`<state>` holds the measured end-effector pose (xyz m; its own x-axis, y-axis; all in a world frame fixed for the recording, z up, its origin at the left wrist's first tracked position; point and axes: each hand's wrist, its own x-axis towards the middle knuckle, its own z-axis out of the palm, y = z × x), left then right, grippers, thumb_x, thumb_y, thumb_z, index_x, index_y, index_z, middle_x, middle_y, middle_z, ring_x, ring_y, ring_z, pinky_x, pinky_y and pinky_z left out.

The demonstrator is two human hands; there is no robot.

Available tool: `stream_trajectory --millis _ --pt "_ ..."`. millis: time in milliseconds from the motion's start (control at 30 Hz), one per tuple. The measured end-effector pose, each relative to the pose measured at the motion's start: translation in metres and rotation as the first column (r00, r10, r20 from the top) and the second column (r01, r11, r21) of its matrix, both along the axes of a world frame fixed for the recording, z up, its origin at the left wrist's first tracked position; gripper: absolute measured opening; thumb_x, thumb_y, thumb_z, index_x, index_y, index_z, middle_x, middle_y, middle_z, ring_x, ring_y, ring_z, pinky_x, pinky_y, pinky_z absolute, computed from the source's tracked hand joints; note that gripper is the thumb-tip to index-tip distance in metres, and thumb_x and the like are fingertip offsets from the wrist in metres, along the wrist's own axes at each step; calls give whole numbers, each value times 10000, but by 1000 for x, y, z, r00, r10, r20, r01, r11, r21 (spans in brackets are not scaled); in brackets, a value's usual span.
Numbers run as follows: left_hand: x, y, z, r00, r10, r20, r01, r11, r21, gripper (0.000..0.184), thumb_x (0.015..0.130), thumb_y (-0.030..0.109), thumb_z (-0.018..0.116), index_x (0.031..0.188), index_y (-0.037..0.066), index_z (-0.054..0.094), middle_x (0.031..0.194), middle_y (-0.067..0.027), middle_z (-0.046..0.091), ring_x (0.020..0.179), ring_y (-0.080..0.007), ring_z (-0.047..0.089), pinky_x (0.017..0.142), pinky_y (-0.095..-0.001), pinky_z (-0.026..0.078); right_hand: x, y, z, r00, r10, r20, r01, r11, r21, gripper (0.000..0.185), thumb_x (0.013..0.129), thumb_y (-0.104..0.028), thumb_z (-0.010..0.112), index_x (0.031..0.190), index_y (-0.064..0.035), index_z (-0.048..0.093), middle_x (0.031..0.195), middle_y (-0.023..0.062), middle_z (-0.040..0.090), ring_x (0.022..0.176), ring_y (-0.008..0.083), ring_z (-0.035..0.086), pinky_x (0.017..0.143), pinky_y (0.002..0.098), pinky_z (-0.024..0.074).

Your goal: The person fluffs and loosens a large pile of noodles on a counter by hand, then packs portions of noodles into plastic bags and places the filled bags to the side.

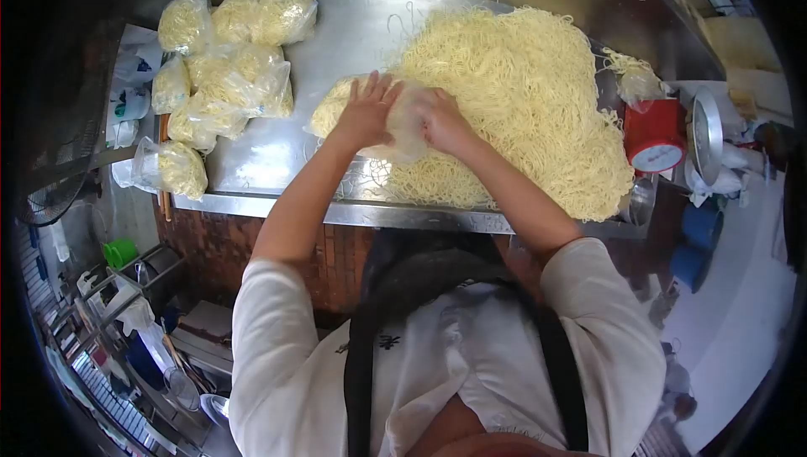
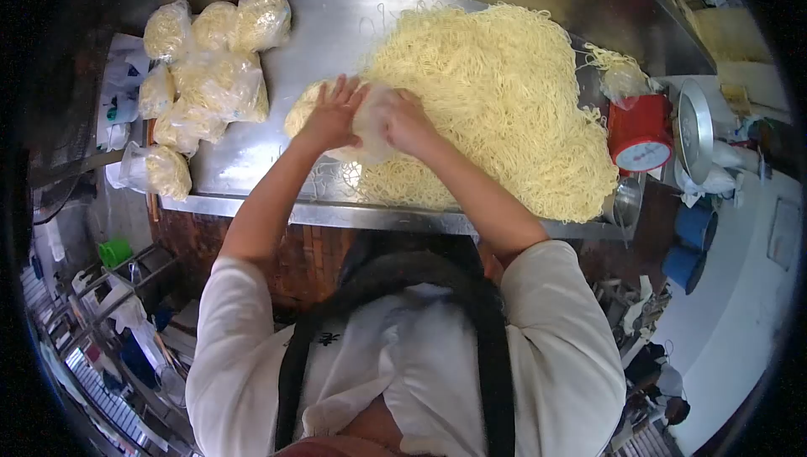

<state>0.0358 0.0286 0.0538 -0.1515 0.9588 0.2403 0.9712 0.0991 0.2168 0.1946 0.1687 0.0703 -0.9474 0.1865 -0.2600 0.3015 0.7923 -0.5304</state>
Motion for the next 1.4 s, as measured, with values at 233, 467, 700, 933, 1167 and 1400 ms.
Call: stream_trajectory --millis 233,467,700,933,1167,1400 --pt "-29 2 45 889 201 412 -67 946 -317 428 665 94 647 1088 37 636 848 -221 670 812 -402 644 755 -471 524 -14 10 -42 962 -104 -253 178 940 290 336 726 -78 703 1060 -110 694 1309 118 545 1251 326 459 1069 604 289" --pt "-20 -48 207 911 250 329 -165 950 -266 401 628 70 673 1025 22 649 774 -240 648 752 -426 632 698 -468 522 -32 97 -50 922 -313 -228 353 920 168 170 737 0 621 894 -56 655 992 232 653 910 387 634 911 484 484" --pt "-21 -74 223 821 323 470 -264 946 -190 401 660 45 710 1056 26 653 901 -208 673 820 -377 658 747 -419 527 43 231 -47 720 -618 -315 690 686 230 431 700 -83 736 1119 -56 642 1030 210 672 984 369 647 867 438 516" --pt "-8 -69 78 976 218 -5 -218 973 -78 552 660 -79 572 1199 37 606 1191 -174 586 1122 -373 518 973 -465 413 57 308 25 833 -410 371 218 860 462 361 815 -125 617 1172 -77 643 1104 191 671 1068 349 625 913 437 493" --pt "95 -78 41 737 539 408 -567 821 -60 525 756 69 682 1250 -19 527 1140 -266 512 1078 -439 496 925 -490 420 -5 20 13 929 366 48 -357 860 365 469 851 -61 577 1318 -88 557 1457 236 402 1388 359 333 1162 549 203" --pt "79 -52 21 536 492 686 -660 751 -23 125 998 135 498 1030 28 554 643 -157 598 594 -361 609 548 -426 461 -98 -49 -76 987 31 -159 -119 804 -583 340 848 -109 653 1183 -85 608 1072 149 623 979 237 605 819 359 492"
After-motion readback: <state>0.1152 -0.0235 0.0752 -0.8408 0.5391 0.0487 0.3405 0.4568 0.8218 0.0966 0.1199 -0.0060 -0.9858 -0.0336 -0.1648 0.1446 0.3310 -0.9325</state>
